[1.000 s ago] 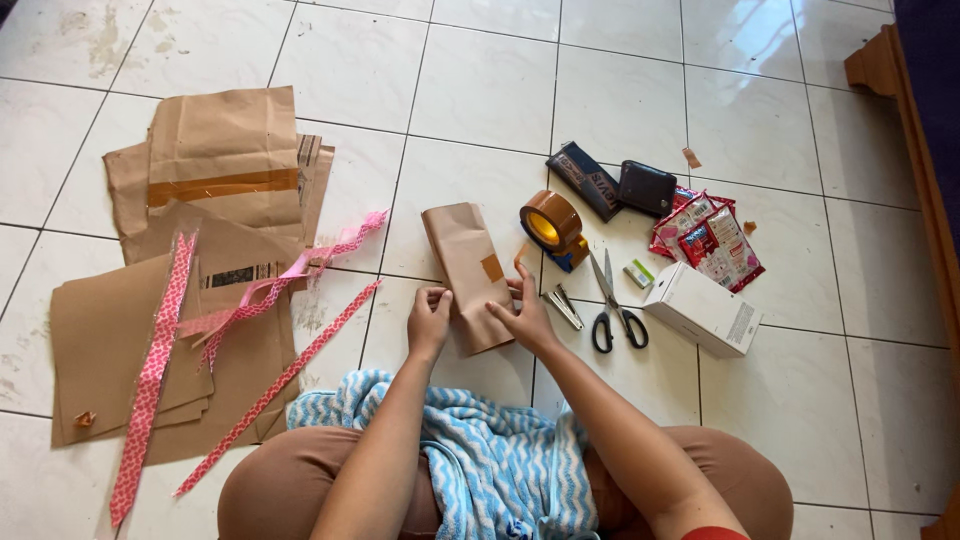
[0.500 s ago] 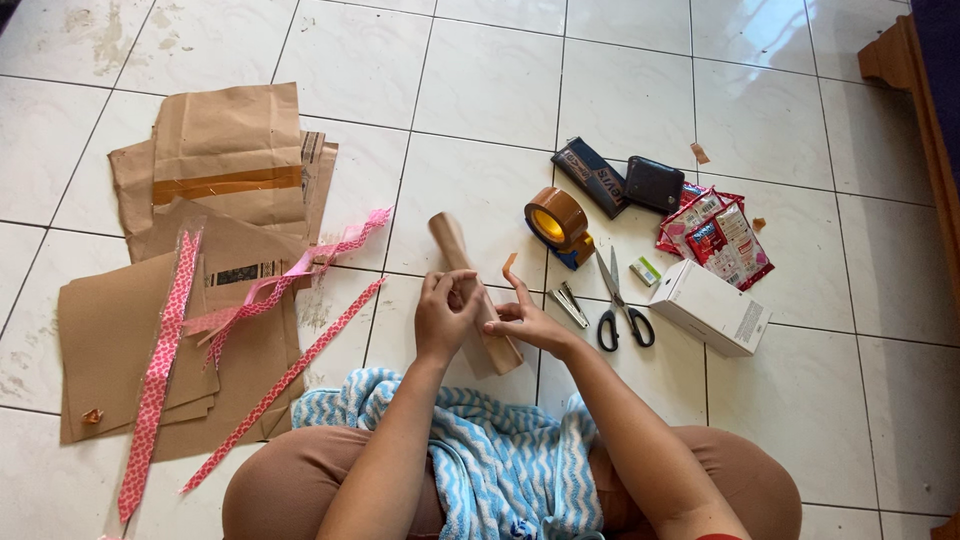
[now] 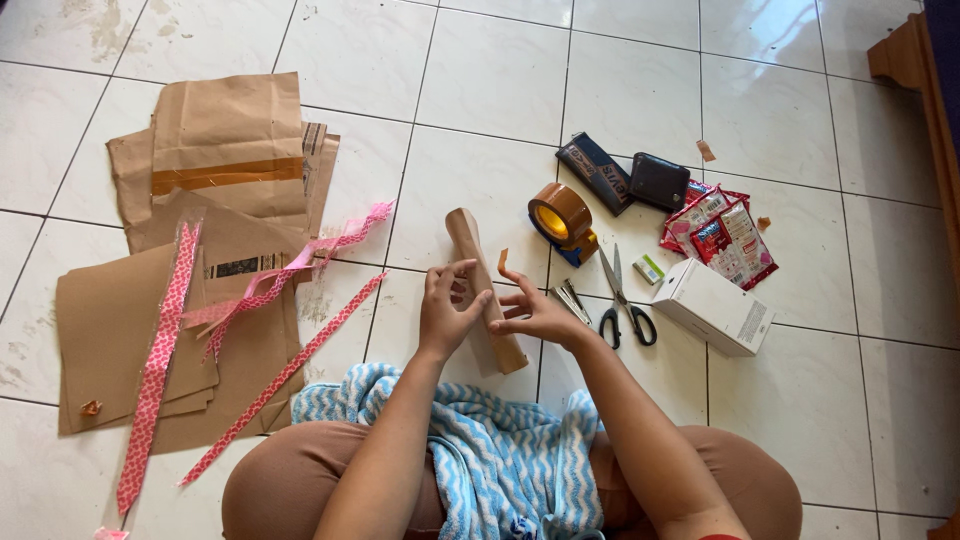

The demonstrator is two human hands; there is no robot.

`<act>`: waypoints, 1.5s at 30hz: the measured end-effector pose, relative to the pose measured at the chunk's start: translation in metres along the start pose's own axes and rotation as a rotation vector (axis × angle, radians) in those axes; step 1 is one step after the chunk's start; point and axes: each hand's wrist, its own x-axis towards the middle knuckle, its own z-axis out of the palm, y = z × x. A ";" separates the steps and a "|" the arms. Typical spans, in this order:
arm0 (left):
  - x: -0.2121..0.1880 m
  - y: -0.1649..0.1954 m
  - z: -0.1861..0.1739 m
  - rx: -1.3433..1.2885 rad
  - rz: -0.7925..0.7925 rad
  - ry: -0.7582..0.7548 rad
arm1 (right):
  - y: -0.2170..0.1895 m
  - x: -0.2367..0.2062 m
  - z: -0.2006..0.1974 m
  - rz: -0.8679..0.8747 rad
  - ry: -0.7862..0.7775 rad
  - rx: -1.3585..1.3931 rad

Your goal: The person sits on the floor and wraps a black box in brown kraft paper, folding the paper around it. They take brown tape from a dispenser, cut pieces with scissors, and press the tape onto the paper to secure the wrap.

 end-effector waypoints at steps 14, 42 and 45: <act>0.000 0.009 0.001 0.061 -0.090 -0.105 | 0.008 -0.011 0.016 -0.224 0.194 0.402; 0.017 0.012 0.018 -0.077 -0.211 0.132 | 0.008 -0.002 0.024 -0.067 0.239 0.480; 0.017 0.013 0.018 -0.098 -0.173 0.140 | 0.008 0.000 0.024 -0.061 0.252 0.457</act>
